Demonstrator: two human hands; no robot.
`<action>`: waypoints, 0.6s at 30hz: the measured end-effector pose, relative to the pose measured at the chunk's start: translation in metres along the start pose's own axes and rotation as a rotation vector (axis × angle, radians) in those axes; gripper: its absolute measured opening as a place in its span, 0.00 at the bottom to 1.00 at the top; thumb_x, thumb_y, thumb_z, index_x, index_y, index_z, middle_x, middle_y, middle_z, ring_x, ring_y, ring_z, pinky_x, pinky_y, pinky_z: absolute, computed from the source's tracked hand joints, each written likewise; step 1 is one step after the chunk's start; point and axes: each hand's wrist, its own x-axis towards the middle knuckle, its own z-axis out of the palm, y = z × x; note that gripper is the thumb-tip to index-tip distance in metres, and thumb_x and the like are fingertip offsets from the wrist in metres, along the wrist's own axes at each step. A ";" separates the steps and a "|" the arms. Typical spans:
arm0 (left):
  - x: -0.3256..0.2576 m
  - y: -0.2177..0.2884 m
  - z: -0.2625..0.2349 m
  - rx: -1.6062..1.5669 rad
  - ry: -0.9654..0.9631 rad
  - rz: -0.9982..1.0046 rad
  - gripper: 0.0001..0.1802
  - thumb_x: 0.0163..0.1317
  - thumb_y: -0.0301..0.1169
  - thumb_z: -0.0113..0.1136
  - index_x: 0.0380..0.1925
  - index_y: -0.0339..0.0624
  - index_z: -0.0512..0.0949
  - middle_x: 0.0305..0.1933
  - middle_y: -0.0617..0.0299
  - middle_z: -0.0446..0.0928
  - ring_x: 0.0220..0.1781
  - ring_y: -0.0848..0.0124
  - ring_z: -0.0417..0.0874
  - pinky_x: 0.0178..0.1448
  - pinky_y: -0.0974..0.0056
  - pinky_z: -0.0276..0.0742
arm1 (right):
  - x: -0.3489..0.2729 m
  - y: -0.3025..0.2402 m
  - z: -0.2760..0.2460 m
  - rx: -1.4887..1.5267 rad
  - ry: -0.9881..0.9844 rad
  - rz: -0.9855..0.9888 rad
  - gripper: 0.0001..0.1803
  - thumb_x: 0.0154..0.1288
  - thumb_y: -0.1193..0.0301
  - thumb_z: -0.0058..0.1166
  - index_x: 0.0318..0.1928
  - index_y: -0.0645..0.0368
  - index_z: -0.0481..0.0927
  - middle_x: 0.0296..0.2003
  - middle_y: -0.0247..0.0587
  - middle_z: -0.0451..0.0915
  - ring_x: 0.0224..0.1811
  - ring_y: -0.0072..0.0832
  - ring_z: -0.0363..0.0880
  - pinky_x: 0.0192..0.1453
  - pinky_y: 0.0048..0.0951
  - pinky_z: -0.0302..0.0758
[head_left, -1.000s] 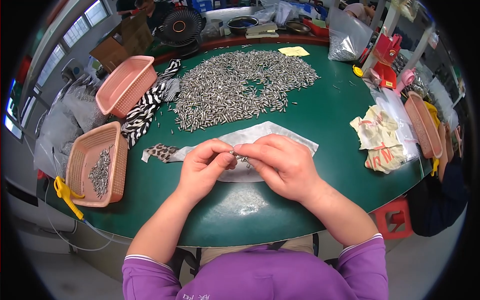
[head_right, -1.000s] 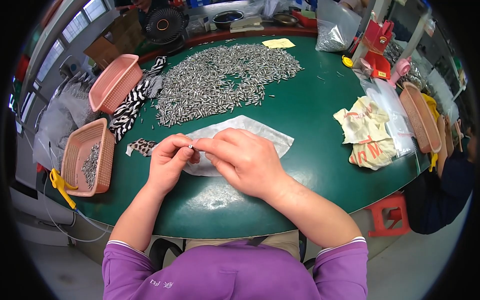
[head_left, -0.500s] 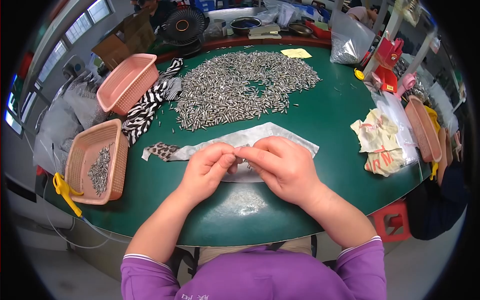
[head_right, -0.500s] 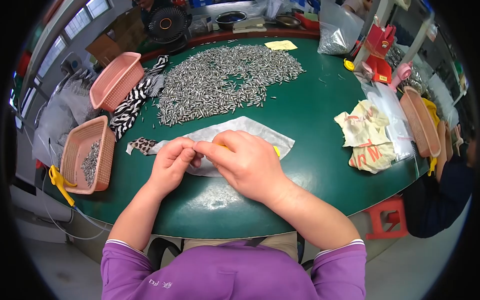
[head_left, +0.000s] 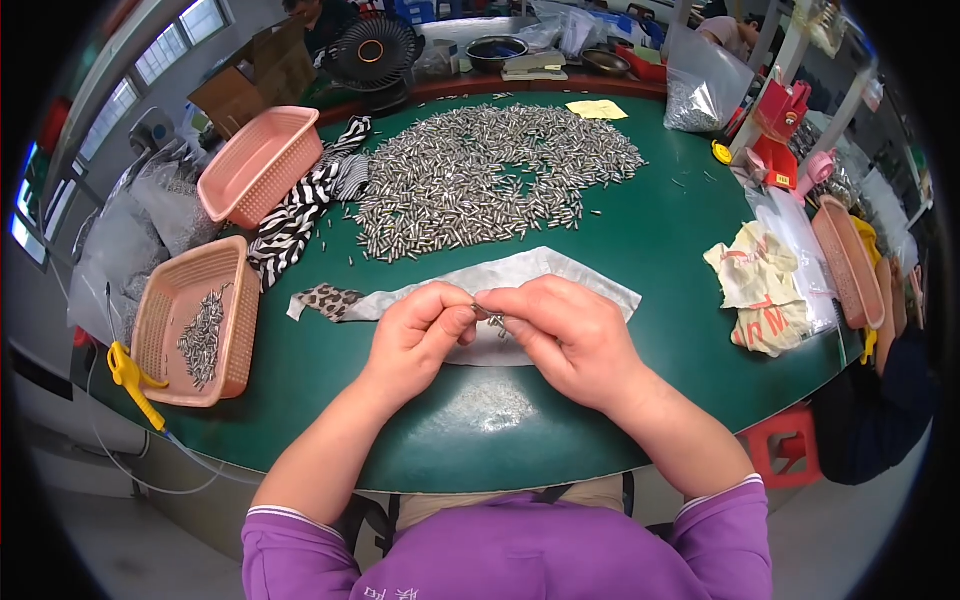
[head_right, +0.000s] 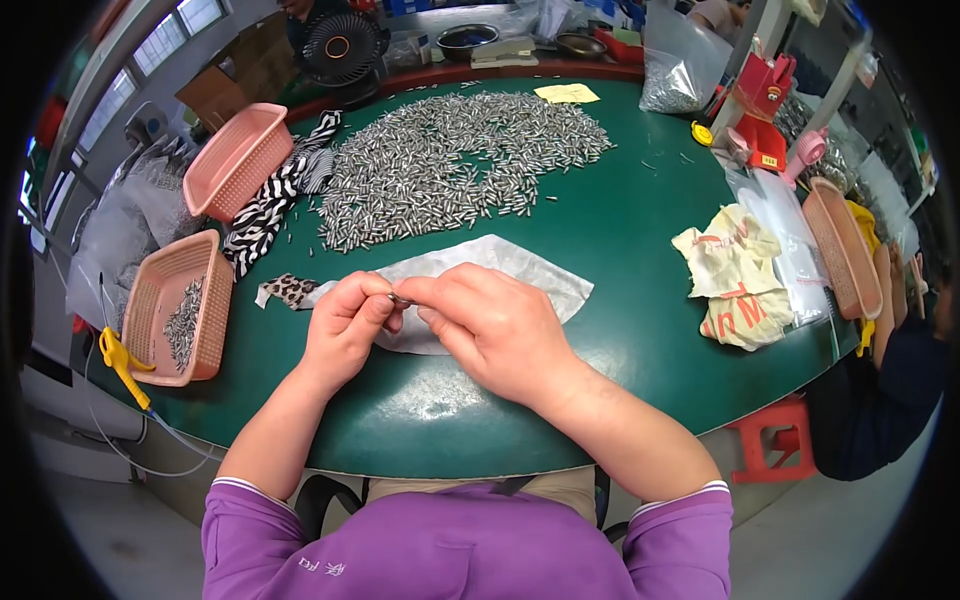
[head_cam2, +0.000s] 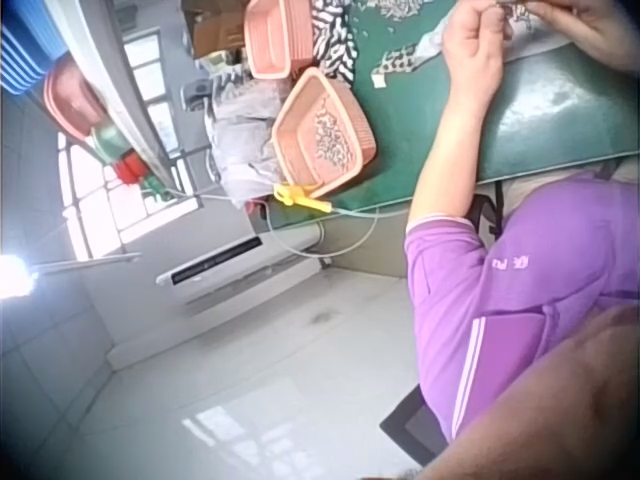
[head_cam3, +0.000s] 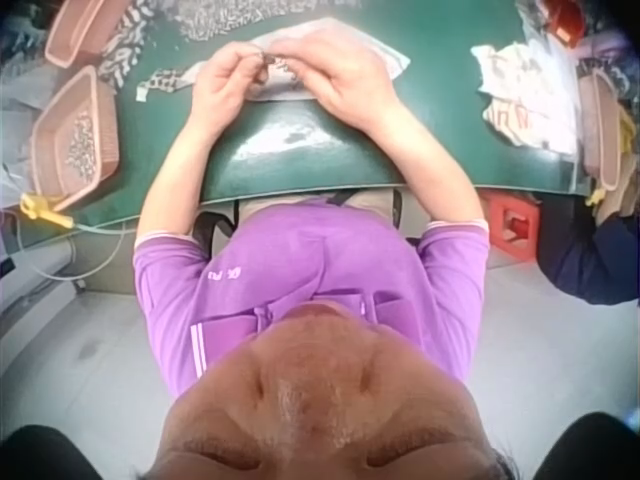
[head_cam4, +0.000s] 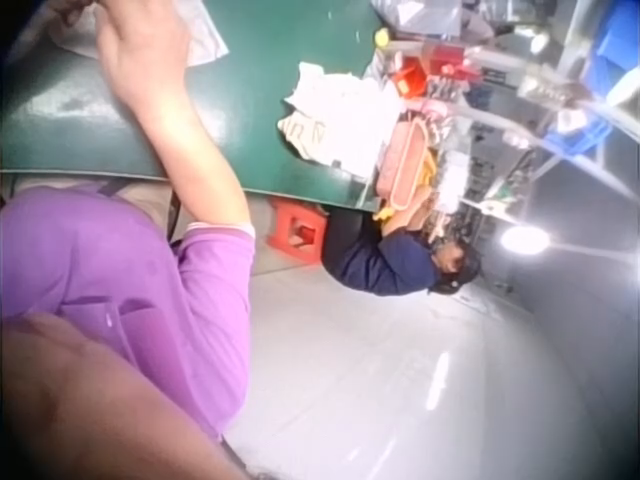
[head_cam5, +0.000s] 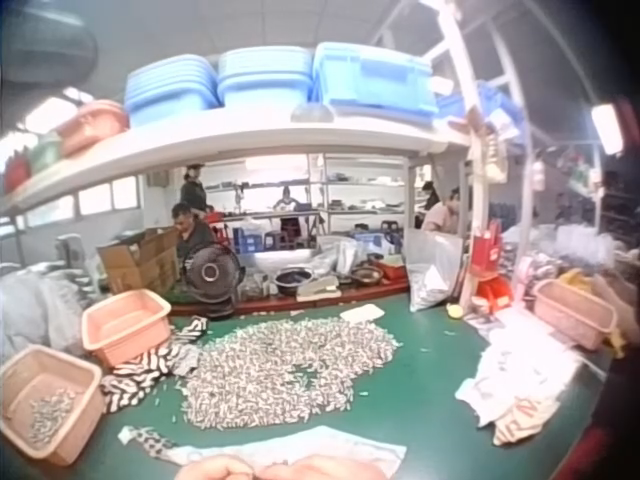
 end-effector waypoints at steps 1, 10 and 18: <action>0.000 0.000 -0.001 0.000 0.001 -0.001 0.07 0.71 0.29 0.53 0.38 0.37 0.78 0.33 0.66 0.75 0.33 0.79 0.75 0.39 0.72 0.73 | 0.001 -0.002 -0.002 0.004 -0.024 0.002 0.14 0.61 0.77 0.57 0.47 0.54 0.82 0.33 0.37 0.81 0.35 0.33 0.81 0.36 0.31 0.77; -0.001 0.002 0.000 0.006 -0.145 -0.091 0.09 0.72 0.31 0.52 0.37 0.38 0.78 0.30 0.67 0.75 0.31 0.80 0.75 0.38 0.73 0.72 | 0.001 0.001 -0.002 -0.237 -0.005 -0.067 0.17 0.55 0.74 0.59 0.47 0.49 0.81 0.33 0.32 0.77 0.35 0.32 0.79 0.34 0.33 0.77; -0.001 0.007 0.002 -0.141 -0.176 -0.085 0.08 0.72 0.31 0.52 0.38 0.38 0.77 0.33 0.66 0.75 0.34 0.78 0.75 0.40 0.72 0.73 | 0.003 0.002 -0.003 -0.294 0.044 0.118 0.16 0.56 0.71 0.61 0.46 0.51 0.79 0.32 0.36 0.76 0.34 0.37 0.79 0.34 0.37 0.75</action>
